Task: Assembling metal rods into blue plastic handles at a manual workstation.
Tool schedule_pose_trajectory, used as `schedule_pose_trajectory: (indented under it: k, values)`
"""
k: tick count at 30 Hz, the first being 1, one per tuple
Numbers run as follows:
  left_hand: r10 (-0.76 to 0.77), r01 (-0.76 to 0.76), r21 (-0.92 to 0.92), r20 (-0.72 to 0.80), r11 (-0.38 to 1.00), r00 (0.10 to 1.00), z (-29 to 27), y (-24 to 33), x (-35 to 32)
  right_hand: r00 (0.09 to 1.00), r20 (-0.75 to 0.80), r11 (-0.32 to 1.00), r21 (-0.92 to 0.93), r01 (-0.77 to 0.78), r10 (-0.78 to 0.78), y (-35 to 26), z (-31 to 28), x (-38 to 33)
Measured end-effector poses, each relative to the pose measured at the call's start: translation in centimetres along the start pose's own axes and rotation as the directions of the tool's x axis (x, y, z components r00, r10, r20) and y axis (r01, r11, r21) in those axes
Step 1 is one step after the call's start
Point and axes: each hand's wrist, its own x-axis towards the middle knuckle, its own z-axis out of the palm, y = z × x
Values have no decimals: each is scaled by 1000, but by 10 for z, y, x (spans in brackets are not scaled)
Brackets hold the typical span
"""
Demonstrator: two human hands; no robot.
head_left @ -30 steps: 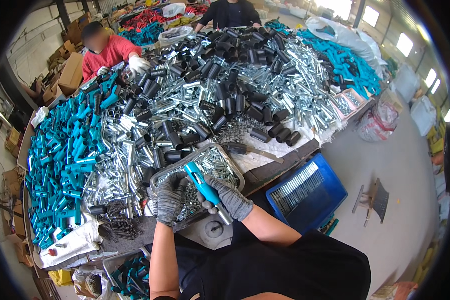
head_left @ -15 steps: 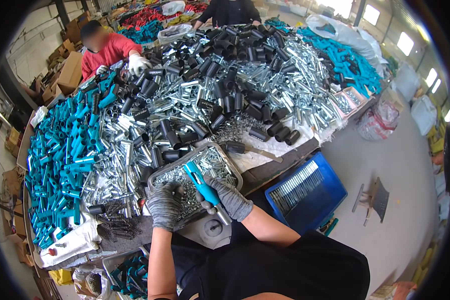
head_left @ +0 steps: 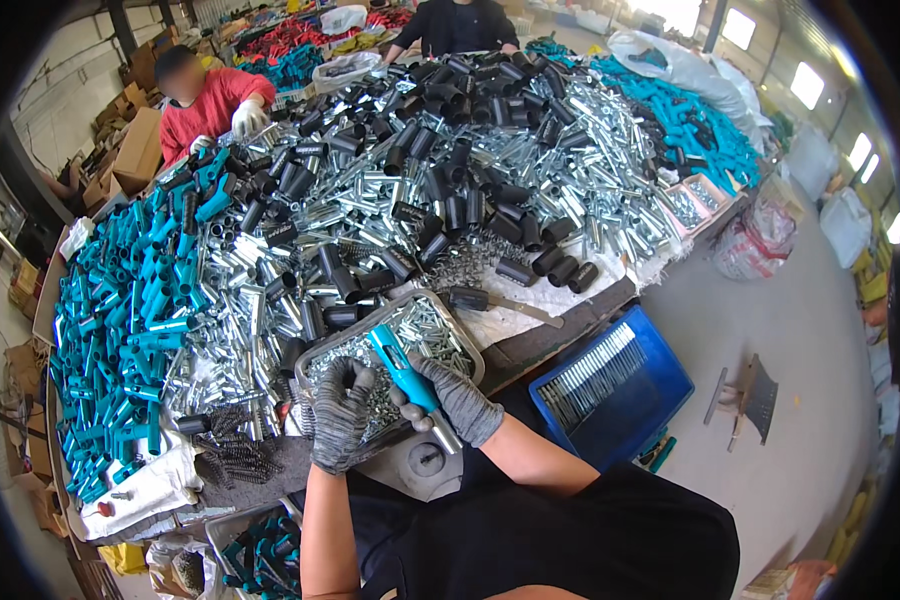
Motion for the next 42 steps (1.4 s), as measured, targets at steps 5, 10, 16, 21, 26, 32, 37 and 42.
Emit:
schedule_pose_trajectory:
  k: [5,10,16,21,26,32,37,42]
  values:
    - [-205,369,-609,324,702,924,-1,36,-5,998,53,997,59,-47,44,2,-3,2]
    - [-187,430,-692,401,580,897,-4,39,-7,969,240,984,146,-101,64,2,3,-1]
    - [-204,384,-658,336,647,919,-3,38,-11,937,339,964,212,-160,81,2,8,-5]
    - [-193,408,-735,364,542,911,-3,42,-12,930,362,949,265,-168,63,9,12,-7]
    - [-204,385,-715,330,583,922,-3,47,-14,898,436,940,278,-199,61,13,7,-5]
    - [-188,554,-583,569,594,800,-21,66,-6,965,257,969,222,-108,49,10,19,-13]
    - [-117,135,-58,237,989,964,-2,71,-13,831,-121,827,-246,505,-543,-7,17,-8]
    - [153,-91,-204,313,975,937,38,35,-40,840,-53,809,-308,501,-540,-4,12,-3]
